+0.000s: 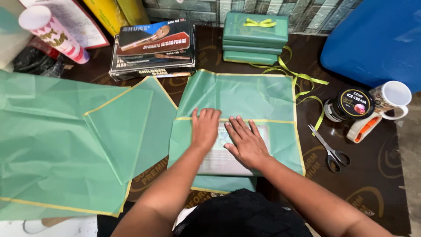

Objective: The person wraps a rectangular box with green wrapping paper. They fold the paper around the box, crease the edges, and secure the folds with tape. The person smooths the paper and adjusts the corners to complete the wrapping.

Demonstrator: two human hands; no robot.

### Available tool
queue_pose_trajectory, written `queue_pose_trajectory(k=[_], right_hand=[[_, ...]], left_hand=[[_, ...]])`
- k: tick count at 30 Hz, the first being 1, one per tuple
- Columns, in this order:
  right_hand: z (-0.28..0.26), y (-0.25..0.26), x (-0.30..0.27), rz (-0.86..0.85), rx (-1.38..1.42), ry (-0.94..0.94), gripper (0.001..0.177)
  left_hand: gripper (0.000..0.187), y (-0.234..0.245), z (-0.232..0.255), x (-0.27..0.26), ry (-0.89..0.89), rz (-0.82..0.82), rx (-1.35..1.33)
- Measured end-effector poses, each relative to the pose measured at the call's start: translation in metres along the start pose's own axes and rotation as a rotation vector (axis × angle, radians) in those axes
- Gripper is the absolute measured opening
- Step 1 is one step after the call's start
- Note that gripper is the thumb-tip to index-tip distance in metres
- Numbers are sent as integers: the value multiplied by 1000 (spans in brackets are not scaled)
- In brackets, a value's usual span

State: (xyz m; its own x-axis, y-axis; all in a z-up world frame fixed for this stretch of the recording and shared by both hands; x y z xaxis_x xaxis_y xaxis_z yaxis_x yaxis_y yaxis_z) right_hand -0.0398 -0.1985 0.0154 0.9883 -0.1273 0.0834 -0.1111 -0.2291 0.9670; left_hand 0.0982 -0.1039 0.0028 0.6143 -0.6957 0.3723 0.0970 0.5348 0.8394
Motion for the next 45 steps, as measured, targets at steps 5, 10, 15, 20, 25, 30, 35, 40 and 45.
queue_pose_trajectory(k=[5,10,15,20,25,30,35,40,45], right_hand=[[4,-4,3,33,-68,10,69],[18,-12,5,30,-26,-77,63],[57,-19,30,27,-58,-208,59],[99,-27,79,61,-33,-171,57],[135,-34,138,45,75,-226,75],[147,-29,179,53,48,-259,87],[136,-22,196,32,70,-324,88],[127,-6,203,68,149,-326,45],[114,21,204,133,214,-107,28]], left_hand=[[65,-9,44,-31,-84,-134,47],[52,-7,35,-36,44,-132,20],[61,0,17,-22,112,-275,194],[61,-1,17,-16,152,-311,216],[59,-4,20,-17,107,-284,243],[58,-4,19,-18,87,-274,203],[58,-3,19,-16,89,-300,197],[57,-4,19,-17,103,-304,190],[57,-7,18,-19,103,-310,186]])
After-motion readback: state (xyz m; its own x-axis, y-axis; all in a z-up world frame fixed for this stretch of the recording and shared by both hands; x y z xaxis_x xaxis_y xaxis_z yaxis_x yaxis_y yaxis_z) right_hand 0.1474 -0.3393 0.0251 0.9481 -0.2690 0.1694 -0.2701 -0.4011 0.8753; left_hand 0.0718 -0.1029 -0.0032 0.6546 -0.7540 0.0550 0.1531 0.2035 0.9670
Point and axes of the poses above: each hand's wrist, its own x-axis towards the middle knuckle, its own y-axis out of the back of the hand, z = x × y, the point moved 4 cm from there along x, towards the middle knuckle, and after that the axes turned 5 degrees about z, right-handed, at the moved point
